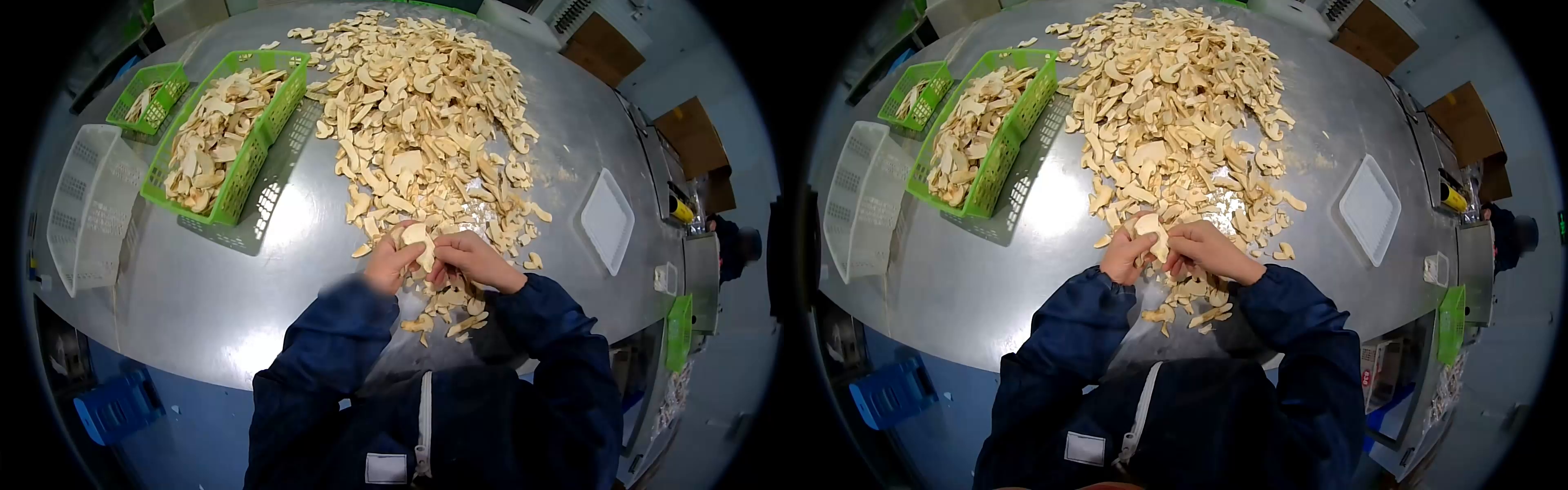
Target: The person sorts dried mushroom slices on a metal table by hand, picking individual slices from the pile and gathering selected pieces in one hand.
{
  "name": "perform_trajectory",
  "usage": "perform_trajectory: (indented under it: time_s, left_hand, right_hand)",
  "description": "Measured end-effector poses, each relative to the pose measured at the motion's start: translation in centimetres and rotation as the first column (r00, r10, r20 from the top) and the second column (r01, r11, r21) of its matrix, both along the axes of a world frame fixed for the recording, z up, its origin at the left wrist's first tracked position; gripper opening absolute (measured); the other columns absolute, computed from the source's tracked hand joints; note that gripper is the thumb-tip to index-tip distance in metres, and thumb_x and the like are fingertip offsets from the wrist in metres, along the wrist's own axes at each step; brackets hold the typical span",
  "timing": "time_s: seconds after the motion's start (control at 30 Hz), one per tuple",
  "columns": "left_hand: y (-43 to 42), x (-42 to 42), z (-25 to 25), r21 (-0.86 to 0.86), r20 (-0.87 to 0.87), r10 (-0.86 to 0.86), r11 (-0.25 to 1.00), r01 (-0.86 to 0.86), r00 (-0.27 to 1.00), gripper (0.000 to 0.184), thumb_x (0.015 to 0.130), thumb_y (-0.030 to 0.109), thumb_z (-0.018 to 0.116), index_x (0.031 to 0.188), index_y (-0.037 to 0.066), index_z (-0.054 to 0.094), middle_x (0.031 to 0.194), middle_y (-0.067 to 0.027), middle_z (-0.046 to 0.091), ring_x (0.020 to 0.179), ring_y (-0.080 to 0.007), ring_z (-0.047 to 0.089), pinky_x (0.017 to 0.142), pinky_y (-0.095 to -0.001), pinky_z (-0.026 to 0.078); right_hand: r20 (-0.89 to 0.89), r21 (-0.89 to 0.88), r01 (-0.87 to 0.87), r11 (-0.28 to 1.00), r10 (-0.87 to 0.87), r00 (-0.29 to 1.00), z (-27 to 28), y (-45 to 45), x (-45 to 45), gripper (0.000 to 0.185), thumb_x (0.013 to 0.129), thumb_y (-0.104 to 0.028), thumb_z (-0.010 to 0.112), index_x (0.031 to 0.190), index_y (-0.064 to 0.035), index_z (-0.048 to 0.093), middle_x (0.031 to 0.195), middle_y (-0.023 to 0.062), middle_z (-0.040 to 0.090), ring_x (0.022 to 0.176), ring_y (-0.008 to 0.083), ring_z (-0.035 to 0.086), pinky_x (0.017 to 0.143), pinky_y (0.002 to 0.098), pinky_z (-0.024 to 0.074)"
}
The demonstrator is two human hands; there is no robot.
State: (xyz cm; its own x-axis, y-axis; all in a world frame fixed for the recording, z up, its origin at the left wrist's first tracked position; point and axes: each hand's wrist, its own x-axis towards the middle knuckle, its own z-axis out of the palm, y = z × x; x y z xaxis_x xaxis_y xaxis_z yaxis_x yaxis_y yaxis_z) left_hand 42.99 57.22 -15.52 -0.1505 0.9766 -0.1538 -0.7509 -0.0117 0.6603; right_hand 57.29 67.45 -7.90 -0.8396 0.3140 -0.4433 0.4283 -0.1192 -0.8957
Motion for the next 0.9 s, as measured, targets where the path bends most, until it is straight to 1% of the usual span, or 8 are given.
perform_trajectory:
  time_s: [0.1,0.33,0.43,0.5,0.6,0.77,0.8,0.9]
  left_hand:
    - [-0.1,-0.3,0.1,-0.01,0.073,-0.049,0.999,0.05,0.996,0.031,0.086,0.008,0.057,0.116,0.002,0.051,0.087,-0.0024,0.058,0.067,-0.008,0.053,0.049,-0.0197,0.039]
    - [0.0,-0.3,-0.1,-0.02,0.217,0.029,0.999,-0.025,0.976,0.025,0.086,0.006,0.055,0.111,0.0,0.054,0.083,-0.0027,0.058,0.059,-0.0073,0.045,0.047,-0.0207,0.035]
    - [0.0,-0.3,-0.1,0.004,0.263,0.059,0.998,-0.062,0.963,0.022,0.086,0.006,0.056,0.107,-0.001,0.056,0.081,-0.0026,0.058,0.06,-0.0065,0.046,0.048,-0.0209,0.035]
    - [-0.1,-0.3,0.4,0.002,0.249,0.061,0.998,-0.063,0.967,0.021,0.087,0.006,0.056,0.107,-0.001,0.056,0.08,-0.0023,0.058,0.06,-0.0067,0.046,0.048,-0.0211,0.035]
    - [-0.2,-0.3,-0.3,0.012,0.209,0.011,1.0,-0.014,0.978,0.027,0.087,0.008,0.056,0.113,0.002,0.052,0.084,-0.002,0.057,0.064,-0.0068,0.047,0.048,-0.0198,0.036]
    - [-0.2,-0.7,-0.4,-0.018,0.329,0.042,0.999,-0.038,0.943,0.032,0.087,0.009,0.053,0.119,0.004,0.049,0.088,-0.0019,0.056,0.066,-0.0089,0.05,0.049,-0.0214,0.037]
    - [-0.2,-0.9,-0.3,-0.035,0.377,0.058,0.998,-0.049,0.924,0.033,0.087,0.009,0.051,0.12,0.005,0.049,0.088,-0.002,0.056,0.067,-0.0097,0.051,0.049,-0.0219,0.037]
    - [-0.3,-1.3,0.5,-0.088,0.442,0.124,0.992,-0.094,0.889,0.035,0.087,0.01,0.049,0.122,0.009,0.048,0.092,-0.0024,0.057,0.072,-0.013,0.055,0.05,-0.0243,0.041]
  right_hand:
    - [0.012,0.048,-0.003,0.999,0.002,1.0,0.5,-0.1,-0.2,0.026,0.093,-0.019,0.044,0.081,-0.0005,0.057,0.073,0.009,0.068,0.062,0.0127,0.064,0.053,0.02,0.0421]
    - [0.011,-0.017,0.25,0.968,-0.25,0.968,-0.2,0.1,0.2,0.033,0.095,-0.025,0.04,0.078,-0.0014,0.056,0.065,0.0089,0.064,0.052,0.0125,0.058,0.049,0.0207,0.0412]
    - [-0.067,-0.054,0.247,0.967,-0.25,0.966,-0.9,0.4,0.6,0.038,0.096,-0.03,0.038,0.077,-0.0016,0.055,0.065,0.0094,0.063,0.05,0.0119,0.054,0.047,0.0212,0.0405]
    - [0.005,-0.072,0.16,0.984,-0.16,0.987,-0.4,-0.9,0.3,0.035,0.096,-0.028,0.041,0.086,-0.001,0.06,0.068,0.0076,0.064,0.057,0.0103,0.058,0.047,0.0208,0.0412]
    - [-0.046,-0.006,0.072,0.997,-0.072,0.996,-0.7,-1.5,-0.2,0.023,0.093,-0.02,0.049,0.082,-0.0013,0.058,0.072,0.004,0.064,0.06,0.0083,0.06,0.046,0.0199,0.0407]
    - [-0.02,0.045,-0.139,0.989,0.14,0.99,0.3,-0.9,-0.2,0.021,0.092,-0.02,0.051,0.087,-0.0027,0.062,0.072,0.0016,0.065,0.062,0.007,0.059,0.05,0.0192,0.0398]
    - [-0.025,0.086,-0.203,0.975,0.206,0.978,0.1,-0.7,0.0,0.02,0.092,-0.019,0.051,0.1,-0.0043,0.061,0.075,0.002,0.065,0.063,0.0077,0.06,0.053,0.0193,0.0421]
    - [0.148,0.085,-0.407,0.909,0.392,0.908,1.7,0.0,0.2,0.025,0.091,-0.02,0.052,0.11,-0.0062,0.059,0.076,0.0035,0.065,0.063,0.0085,0.061,0.054,0.0203,0.0448]
